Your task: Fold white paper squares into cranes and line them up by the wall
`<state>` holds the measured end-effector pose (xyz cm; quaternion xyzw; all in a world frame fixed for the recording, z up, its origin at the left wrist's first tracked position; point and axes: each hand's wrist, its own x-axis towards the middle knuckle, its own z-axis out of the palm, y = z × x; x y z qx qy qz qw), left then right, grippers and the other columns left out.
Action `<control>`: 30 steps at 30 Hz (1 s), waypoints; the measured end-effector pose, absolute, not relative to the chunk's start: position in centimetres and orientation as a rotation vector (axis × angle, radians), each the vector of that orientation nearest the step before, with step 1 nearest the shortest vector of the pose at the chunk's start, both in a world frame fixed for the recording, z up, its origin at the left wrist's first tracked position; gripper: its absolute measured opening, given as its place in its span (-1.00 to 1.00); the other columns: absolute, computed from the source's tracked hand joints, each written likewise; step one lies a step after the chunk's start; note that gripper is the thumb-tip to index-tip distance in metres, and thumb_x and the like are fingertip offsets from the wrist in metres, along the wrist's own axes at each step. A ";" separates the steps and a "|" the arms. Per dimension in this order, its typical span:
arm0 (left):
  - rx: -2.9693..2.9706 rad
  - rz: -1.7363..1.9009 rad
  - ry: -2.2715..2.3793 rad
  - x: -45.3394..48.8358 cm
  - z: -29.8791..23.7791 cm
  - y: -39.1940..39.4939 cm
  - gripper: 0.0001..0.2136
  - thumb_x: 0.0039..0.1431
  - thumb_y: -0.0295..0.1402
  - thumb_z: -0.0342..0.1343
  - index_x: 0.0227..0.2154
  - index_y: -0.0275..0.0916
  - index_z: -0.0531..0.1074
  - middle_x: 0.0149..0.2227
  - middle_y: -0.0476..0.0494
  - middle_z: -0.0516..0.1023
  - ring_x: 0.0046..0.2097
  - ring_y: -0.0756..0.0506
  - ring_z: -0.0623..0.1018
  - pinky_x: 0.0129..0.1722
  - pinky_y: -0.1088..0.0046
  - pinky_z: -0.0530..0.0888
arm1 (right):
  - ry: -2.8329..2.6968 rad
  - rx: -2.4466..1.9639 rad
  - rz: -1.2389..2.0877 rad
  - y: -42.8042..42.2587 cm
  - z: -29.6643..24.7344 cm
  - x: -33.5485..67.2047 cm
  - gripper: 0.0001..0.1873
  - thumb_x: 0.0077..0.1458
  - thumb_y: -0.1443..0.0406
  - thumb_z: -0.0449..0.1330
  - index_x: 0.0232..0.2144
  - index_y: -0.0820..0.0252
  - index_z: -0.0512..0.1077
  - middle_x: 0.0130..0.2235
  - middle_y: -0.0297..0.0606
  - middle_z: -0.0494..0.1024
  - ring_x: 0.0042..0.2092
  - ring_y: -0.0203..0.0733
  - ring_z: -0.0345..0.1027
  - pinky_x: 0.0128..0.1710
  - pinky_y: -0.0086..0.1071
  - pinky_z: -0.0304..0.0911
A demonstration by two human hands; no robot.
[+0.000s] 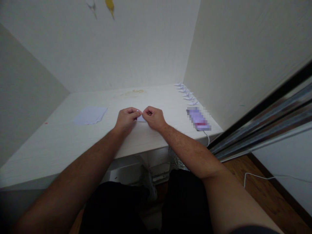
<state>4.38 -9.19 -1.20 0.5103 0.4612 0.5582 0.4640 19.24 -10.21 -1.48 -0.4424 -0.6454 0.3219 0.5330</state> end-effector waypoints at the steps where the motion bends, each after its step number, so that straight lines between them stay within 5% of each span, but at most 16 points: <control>1: 1.260 1.376 1.135 4.4 -1.2 -9.2 -0.85 -0.21 -0.30 0.34 -0.59 -0.27 0.54 -0.61 0.00 0.43 -0.52 0.04 0.32 -0.46 0.45 0.22 | -1.537 -1.058 0.773 -10.2 -1.4 19.2 -0.81 -0.01 0.19 0.20 -0.56 0.16 0.38 -0.55 -0.41 0.39 -0.47 -0.34 0.19 -0.44 -0.42 0.10; 30: 1.276 1.343 1.067 4.0 -1.4 -9.0 -0.82 -0.18 -0.30 0.35 -0.51 -0.26 0.53 -0.57 0.03 0.44 -0.50 0.03 0.36 -0.47 0.49 0.25 | -1.430 -1.115 0.912 -9.9 -1.6 19.2 -0.90 -0.08 0.30 0.23 -0.58 0.18 0.43 -0.61 -0.40 0.47 -0.53 -0.33 0.34 -0.47 -0.45 0.22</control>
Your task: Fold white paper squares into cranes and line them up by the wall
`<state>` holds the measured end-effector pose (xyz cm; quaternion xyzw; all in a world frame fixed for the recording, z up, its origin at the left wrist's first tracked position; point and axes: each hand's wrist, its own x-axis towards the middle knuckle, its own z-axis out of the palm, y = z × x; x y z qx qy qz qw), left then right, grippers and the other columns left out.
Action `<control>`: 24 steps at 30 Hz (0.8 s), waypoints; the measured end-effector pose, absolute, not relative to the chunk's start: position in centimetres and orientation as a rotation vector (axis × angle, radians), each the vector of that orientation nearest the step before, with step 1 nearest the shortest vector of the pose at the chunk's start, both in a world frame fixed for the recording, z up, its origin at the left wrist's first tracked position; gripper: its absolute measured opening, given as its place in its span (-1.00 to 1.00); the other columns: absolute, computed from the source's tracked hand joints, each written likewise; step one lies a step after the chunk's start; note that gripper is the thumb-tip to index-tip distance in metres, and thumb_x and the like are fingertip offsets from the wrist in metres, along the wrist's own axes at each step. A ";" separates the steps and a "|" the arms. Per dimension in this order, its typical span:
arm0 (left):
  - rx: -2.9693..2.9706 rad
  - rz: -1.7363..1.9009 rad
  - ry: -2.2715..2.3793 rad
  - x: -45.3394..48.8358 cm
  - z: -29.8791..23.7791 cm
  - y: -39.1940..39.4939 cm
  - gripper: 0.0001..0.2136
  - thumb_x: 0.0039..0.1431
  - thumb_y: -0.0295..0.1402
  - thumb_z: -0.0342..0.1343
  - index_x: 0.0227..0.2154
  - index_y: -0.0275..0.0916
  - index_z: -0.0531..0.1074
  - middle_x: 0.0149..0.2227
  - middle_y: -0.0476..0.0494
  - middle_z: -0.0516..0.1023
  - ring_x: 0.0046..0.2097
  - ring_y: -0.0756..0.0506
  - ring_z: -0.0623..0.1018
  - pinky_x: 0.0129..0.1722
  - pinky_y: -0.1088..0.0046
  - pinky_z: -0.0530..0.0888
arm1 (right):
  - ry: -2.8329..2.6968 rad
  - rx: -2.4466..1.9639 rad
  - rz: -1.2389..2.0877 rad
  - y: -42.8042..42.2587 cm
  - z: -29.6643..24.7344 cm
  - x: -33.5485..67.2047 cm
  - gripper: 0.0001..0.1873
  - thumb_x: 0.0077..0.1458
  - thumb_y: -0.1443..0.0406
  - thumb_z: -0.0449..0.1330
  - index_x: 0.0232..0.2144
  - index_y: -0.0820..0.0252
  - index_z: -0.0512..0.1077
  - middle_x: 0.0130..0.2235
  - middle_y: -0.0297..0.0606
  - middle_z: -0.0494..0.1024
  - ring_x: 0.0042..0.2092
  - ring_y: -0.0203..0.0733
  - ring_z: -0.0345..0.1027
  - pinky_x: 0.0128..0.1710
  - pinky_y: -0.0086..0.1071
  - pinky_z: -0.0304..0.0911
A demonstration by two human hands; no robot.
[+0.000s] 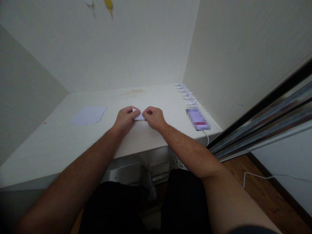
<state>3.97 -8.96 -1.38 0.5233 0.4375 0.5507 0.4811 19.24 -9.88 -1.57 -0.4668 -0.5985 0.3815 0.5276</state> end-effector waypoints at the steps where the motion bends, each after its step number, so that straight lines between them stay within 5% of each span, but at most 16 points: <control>1: 1.290 1.348 1.080 4.0 -1.4 -9.0 -0.82 -0.19 -0.30 0.35 -0.51 -0.26 0.54 -0.58 0.03 0.43 -0.51 0.04 0.34 -0.47 0.49 0.23 | -1.440 -1.111 0.913 -9.9 -1.6 19.3 -0.90 -0.07 0.30 0.22 -0.58 0.18 0.43 -0.61 -0.40 0.47 -0.53 -0.33 0.34 -0.47 -0.45 0.22; 11: 1.232 1.394 1.144 4.2 -1.1 -9.1 -0.87 -0.27 -0.36 0.34 -0.60 -0.27 0.53 -0.66 0.06 0.38 -0.57 0.07 0.25 -0.53 0.49 0.15 | -1.548 -1.091 0.847 -9.9 -1.6 19.4 -0.88 -0.07 0.27 0.20 -0.57 0.20 0.42 -0.58 -0.43 0.42 -0.50 -0.36 0.22 -0.46 -0.45 0.11; 24: 1.282 1.190 1.002 4.3 -1.0 -9.5 -0.83 -0.22 -0.36 0.35 -0.54 -0.28 0.49 -0.59 -0.01 0.46 -0.58 0.05 0.37 -0.55 0.50 0.27 | -1.340 -1.127 0.894 -9.1 -2.0 19.5 -0.88 -0.14 0.26 0.20 -0.60 0.15 0.35 -0.62 -0.47 0.33 -0.54 -0.36 0.15 -0.52 -0.44 0.06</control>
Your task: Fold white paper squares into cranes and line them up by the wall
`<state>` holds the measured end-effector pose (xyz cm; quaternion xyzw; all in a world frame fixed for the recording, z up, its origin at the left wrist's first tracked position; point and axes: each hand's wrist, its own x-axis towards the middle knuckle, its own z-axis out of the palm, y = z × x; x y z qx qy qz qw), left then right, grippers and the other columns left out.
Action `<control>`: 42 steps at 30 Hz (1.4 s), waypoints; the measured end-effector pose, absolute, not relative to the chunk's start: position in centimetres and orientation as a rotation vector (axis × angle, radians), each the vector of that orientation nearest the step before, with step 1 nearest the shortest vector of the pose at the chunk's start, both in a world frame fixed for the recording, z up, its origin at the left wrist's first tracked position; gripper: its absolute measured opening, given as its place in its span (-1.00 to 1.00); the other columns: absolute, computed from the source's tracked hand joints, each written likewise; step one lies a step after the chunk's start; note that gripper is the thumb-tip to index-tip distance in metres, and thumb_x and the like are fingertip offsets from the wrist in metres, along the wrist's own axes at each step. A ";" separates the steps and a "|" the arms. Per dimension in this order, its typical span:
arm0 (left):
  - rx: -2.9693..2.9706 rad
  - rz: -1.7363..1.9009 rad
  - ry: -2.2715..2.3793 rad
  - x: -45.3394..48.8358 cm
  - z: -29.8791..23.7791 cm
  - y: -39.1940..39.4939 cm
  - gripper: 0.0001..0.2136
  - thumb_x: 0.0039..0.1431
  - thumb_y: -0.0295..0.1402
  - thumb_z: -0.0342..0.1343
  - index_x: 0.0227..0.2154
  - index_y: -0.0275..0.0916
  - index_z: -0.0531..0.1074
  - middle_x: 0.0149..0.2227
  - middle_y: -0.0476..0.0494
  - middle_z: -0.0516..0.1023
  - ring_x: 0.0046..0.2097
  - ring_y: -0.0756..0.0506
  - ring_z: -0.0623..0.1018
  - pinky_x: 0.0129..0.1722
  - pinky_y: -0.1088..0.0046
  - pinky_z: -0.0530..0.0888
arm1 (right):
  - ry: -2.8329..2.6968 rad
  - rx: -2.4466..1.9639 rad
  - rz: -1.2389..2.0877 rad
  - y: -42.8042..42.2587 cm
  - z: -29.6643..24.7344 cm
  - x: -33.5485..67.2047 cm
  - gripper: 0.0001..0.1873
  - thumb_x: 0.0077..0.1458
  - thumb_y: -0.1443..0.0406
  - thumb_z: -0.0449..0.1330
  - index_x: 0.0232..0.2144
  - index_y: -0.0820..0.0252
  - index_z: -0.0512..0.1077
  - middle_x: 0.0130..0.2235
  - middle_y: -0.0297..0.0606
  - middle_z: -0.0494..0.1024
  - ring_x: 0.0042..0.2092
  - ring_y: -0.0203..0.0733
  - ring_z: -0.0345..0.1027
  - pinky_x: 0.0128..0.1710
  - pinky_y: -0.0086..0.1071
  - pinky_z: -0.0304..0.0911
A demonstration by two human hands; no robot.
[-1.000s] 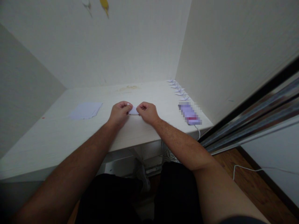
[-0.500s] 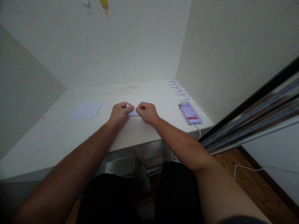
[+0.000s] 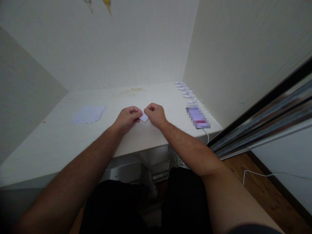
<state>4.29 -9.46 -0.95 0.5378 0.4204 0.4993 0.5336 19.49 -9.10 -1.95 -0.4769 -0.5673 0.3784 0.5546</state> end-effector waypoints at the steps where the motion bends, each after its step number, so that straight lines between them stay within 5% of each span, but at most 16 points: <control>1: 1.301 1.173 1.016 4.3 -0.9 -9.5 -0.83 -0.21 -0.37 0.35 -0.55 -0.28 0.47 -0.61 0.00 0.45 -0.59 0.06 0.36 -0.57 0.51 0.26 | -1.328 -1.130 0.898 -9.0 -2.0 19.5 -0.87 -0.15 0.26 0.21 -0.60 0.16 0.35 -0.62 -0.47 0.33 -0.54 -0.36 0.15 -0.52 -0.44 0.06; 8: 1.324 1.145 1.074 4.1 -1.1 -9.6 -0.83 -0.20 -0.41 0.35 -0.51 -0.27 0.46 -0.61 -0.01 0.46 -0.61 0.08 0.33 -0.60 0.54 0.19 | -1.357 -1.086 0.970 -9.1 -1.8 19.5 -0.83 -0.17 0.23 0.30 -0.58 0.20 0.42 -0.61 -0.42 0.41 -0.55 -0.39 0.20 -0.53 -0.46 0.10; 14: 1.101 1.356 1.099 3.7 -0.9 -8.9 -0.71 -0.22 -0.46 0.31 -0.32 -0.32 0.54 -0.56 -0.01 0.47 -0.57 0.06 0.36 -0.59 0.54 0.22 | -1.356 -0.940 1.039 -8.8 -2.5 19.4 -0.65 -0.10 0.33 0.17 -0.17 0.13 0.45 -0.42 -0.41 0.56 -0.50 -0.35 0.39 -0.53 -0.49 0.20; 20: 0.995 1.365 1.105 3.6 -0.7 -8.9 -0.75 -0.24 -0.49 0.33 -0.38 -0.34 0.54 -0.49 -0.08 0.51 -0.53 0.04 0.41 -0.59 0.53 0.26 | -1.579 -0.901 0.893 -8.9 -3.3 19.6 -0.82 -0.06 0.32 0.23 -0.32 0.18 0.55 -0.45 -0.38 0.54 -0.42 -0.32 0.36 -0.36 -0.40 0.28; 42: 1.204 1.197 1.188 3.7 -0.4 -9.7 -0.79 -0.28 -0.40 0.34 -0.50 -0.26 0.46 -0.66 0.09 0.38 -0.63 0.09 0.27 -0.61 0.54 0.13 | -1.535 -1.074 0.898 -9.3 -2.7 19.6 -0.88 0.00 0.25 0.25 -0.44 0.21 0.46 -0.56 -0.40 0.48 -0.55 -0.36 0.30 -0.55 -0.48 0.16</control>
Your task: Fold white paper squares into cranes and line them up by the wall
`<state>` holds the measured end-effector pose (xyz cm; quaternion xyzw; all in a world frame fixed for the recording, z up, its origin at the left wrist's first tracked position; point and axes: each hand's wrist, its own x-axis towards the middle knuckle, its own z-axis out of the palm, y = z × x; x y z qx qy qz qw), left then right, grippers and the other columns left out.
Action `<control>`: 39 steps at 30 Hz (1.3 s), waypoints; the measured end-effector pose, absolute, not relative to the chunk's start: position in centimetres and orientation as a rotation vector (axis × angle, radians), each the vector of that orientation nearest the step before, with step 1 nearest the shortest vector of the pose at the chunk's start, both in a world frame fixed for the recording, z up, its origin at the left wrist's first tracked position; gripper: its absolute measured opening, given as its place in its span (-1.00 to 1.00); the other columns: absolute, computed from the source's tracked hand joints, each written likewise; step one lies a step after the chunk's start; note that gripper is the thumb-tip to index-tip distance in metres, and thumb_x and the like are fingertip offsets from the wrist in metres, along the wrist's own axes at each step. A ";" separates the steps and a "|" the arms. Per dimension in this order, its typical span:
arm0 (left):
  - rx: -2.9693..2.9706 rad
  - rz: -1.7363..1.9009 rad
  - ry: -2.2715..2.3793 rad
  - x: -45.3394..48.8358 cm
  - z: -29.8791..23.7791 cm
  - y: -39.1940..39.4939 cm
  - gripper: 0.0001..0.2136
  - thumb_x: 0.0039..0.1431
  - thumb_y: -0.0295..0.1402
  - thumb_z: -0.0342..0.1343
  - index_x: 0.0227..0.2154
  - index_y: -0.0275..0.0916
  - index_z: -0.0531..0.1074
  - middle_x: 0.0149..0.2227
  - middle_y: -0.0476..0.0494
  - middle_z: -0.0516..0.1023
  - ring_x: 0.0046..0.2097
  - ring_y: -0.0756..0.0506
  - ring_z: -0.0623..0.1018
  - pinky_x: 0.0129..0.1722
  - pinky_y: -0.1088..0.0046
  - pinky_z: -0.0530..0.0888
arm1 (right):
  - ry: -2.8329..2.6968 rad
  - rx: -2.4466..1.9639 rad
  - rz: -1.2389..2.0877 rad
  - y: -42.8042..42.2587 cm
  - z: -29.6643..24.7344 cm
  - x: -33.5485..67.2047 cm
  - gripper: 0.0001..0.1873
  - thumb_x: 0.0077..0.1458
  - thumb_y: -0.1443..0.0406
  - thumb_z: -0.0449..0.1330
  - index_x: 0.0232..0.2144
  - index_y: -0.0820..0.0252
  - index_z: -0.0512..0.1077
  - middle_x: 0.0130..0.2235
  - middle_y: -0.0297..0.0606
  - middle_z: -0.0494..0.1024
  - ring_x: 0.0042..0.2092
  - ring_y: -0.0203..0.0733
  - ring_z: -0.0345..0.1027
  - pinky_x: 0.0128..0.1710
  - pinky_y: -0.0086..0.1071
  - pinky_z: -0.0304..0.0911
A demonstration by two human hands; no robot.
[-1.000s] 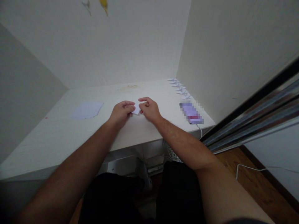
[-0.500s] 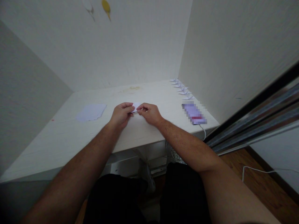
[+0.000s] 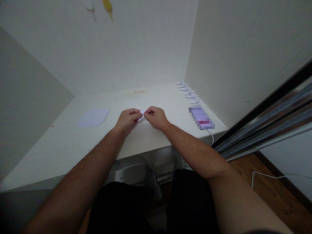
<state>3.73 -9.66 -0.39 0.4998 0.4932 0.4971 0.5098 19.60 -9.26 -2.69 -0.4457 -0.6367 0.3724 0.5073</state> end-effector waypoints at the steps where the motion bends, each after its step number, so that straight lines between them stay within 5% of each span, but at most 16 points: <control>1: 1.208 1.190 1.179 3.7 -0.3 -9.7 -0.79 -0.28 -0.39 0.35 -0.52 -0.26 0.45 -0.67 0.09 0.37 -0.64 0.10 0.27 -0.62 0.54 0.12 | -1.528 -1.074 0.916 -9.3 -2.7 19.6 -0.89 0.00 0.26 0.25 -0.44 0.20 0.46 -0.58 -0.40 0.47 -0.56 -0.36 0.29 -0.56 -0.48 0.16; 8: 1.239 1.107 1.136 3.7 -0.4 -9.8 -0.73 -0.27 -0.40 0.38 -0.50 -0.23 0.39 -0.67 -0.01 0.46 -0.71 0.09 0.29 -0.68 0.54 0.07 | -1.389 -1.045 1.066 -9.5 -2.0 19.2 -0.91 -0.04 0.31 0.27 -0.45 0.19 0.41 -0.62 -0.45 0.44 -0.59 -0.39 0.30 -0.60 -0.52 0.23; 15: 1.294 1.169 1.139 4.0 -0.7 -9.6 -0.73 -0.22 -0.41 0.38 -0.43 -0.28 0.44 -0.59 -0.08 0.54 -0.60 0.01 0.50 -0.64 0.57 0.25 | -1.220 -1.006 1.148 -9.3 -1.8 18.9 -0.71 -0.11 0.34 0.34 -0.31 0.15 0.36 -0.60 -0.53 0.47 -0.61 -0.37 0.32 -0.62 -0.50 0.29; 22: 1.273 1.252 1.133 4.1 -0.8 -9.4 -0.79 -0.17 -0.44 0.34 -0.43 -0.31 0.45 -0.55 -0.11 0.56 -0.54 -0.01 0.56 -0.60 0.56 0.35 | -1.262 -1.073 1.171 -9.3 -1.6 19.2 -0.88 -0.05 0.33 0.31 -0.47 0.22 0.42 -0.63 -0.42 0.46 -0.61 -0.38 0.31 -0.63 -0.52 0.26; 39: 1.263 1.208 1.121 4.2 -0.5 -9.8 -0.85 -0.13 -0.48 0.30 -0.49 -0.30 0.42 -0.55 -0.15 0.57 -0.53 -0.04 0.59 -0.58 0.55 0.37 | -1.371 -1.121 0.991 -9.1 -2.3 19.4 -0.89 -0.10 0.28 0.27 -0.52 0.16 0.40 -0.66 -0.43 0.43 -0.63 -0.36 0.27 -0.64 -0.50 0.11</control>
